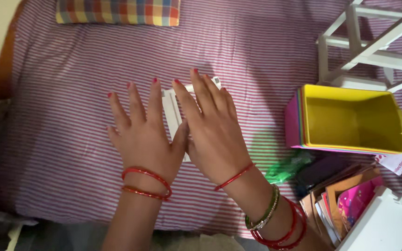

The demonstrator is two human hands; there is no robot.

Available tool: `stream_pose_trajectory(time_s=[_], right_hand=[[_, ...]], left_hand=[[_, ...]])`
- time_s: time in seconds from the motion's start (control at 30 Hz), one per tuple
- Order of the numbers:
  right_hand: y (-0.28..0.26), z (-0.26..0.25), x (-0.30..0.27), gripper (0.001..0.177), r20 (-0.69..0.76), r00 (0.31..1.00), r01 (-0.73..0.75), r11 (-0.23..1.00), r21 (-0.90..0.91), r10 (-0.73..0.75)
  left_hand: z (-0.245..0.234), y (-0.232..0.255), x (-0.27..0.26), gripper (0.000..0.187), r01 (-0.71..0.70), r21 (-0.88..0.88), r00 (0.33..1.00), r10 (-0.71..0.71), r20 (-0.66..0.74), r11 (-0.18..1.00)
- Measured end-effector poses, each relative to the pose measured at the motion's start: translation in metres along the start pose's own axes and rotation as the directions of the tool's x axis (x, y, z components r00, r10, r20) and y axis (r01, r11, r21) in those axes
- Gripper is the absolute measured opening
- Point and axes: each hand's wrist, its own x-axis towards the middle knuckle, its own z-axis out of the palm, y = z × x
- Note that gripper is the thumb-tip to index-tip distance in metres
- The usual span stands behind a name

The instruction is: The person assembles a white plastic shelving unit by hand, connecting frame pieces and inserting vertical supports. The person works on a bed with striped sheets, handling multiple white plastic components and securing them into place.

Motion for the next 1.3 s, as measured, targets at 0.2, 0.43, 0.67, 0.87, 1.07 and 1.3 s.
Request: stream_pose_trajectory(time_s=[0.2,0.43,0.67,0.87,1.07,1.3], right_hand=[[0.049,0.044,0.001,0.076,0.024,0.998,-0.056,0.998,-0.035,0.057],[0.097,0.104,-0.011,0.063,0.026,0.995,-0.099,0.993,-0.064,0.101],[0.152,0.179,-0.04,0.05,0.093,0.98,-0.169,0.983,-0.077,0.176],[0.187,0.246,-0.077,0.039,0.156,0.955,-0.242,0.967,-0.084,0.253],[0.212,0.299,-0.102,0.049,0.226,0.929,-0.276,0.956,-0.102,0.293],[0.235,0.343,-0.122,0.055,0.26,0.897,-0.339,0.934,-0.114,0.357]], left_hand=[[0.066,0.003,0.022,0.092,0.062,0.001,0.994,-0.061,0.093,0.998],[0.139,-0.004,0.035,0.083,0.093,-0.008,0.98,-0.091,0.178,0.996],[0.229,-0.016,0.033,0.079,0.091,-0.004,0.963,-0.087,0.256,0.996],[0.306,-0.033,0.021,0.081,0.15,-0.042,0.92,-0.124,0.371,0.988],[0.369,-0.054,0.007,0.073,0.148,-0.286,0.927,-0.032,0.373,0.947],[0.417,-0.057,0.011,0.061,0.249,-0.387,0.868,-0.027,0.496,0.888]])
